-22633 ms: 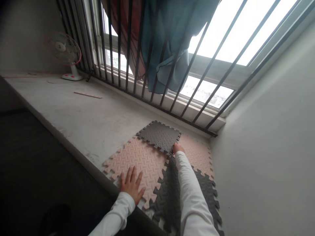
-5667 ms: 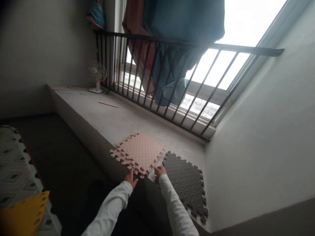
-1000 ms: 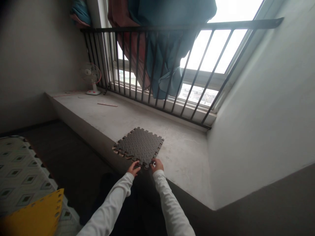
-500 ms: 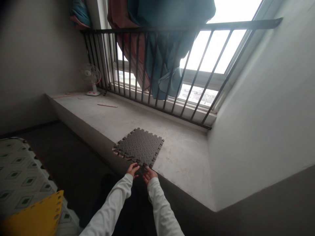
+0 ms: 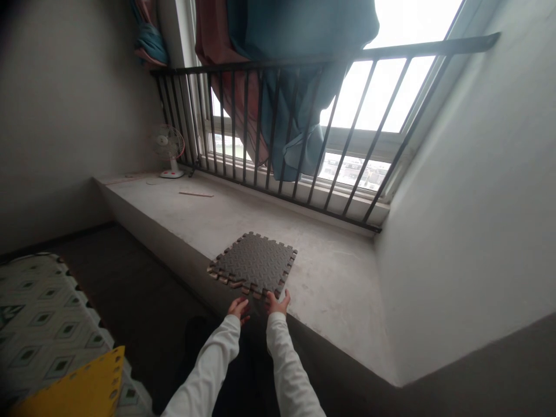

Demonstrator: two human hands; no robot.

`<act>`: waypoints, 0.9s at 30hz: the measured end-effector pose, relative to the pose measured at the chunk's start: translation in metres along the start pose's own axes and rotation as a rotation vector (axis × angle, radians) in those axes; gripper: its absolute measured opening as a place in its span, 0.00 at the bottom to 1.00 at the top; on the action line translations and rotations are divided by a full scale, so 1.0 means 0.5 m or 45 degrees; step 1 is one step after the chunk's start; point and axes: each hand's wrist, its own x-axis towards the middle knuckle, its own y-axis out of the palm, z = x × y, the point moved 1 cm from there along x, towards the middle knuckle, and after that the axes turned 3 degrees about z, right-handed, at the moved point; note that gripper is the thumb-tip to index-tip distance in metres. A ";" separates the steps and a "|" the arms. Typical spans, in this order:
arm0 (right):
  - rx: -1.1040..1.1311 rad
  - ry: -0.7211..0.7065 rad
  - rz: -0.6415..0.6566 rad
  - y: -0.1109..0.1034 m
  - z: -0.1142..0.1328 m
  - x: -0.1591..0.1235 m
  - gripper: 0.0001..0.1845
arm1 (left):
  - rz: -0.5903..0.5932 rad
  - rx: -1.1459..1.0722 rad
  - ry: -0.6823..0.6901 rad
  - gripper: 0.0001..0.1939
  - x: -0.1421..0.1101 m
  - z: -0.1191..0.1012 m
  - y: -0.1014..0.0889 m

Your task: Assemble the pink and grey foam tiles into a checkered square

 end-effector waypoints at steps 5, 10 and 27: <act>0.045 0.022 0.011 0.024 0.033 0.009 0.39 | -0.013 -0.038 -0.012 0.10 0.000 0.002 0.006; -0.034 0.025 0.013 0.077 0.061 0.007 0.37 | -0.008 -0.053 -0.024 0.11 0.000 0.005 0.011; -1.027 -0.172 0.306 0.204 0.092 0.029 0.18 | -0.092 -0.151 -0.016 0.22 0.031 0.019 -0.011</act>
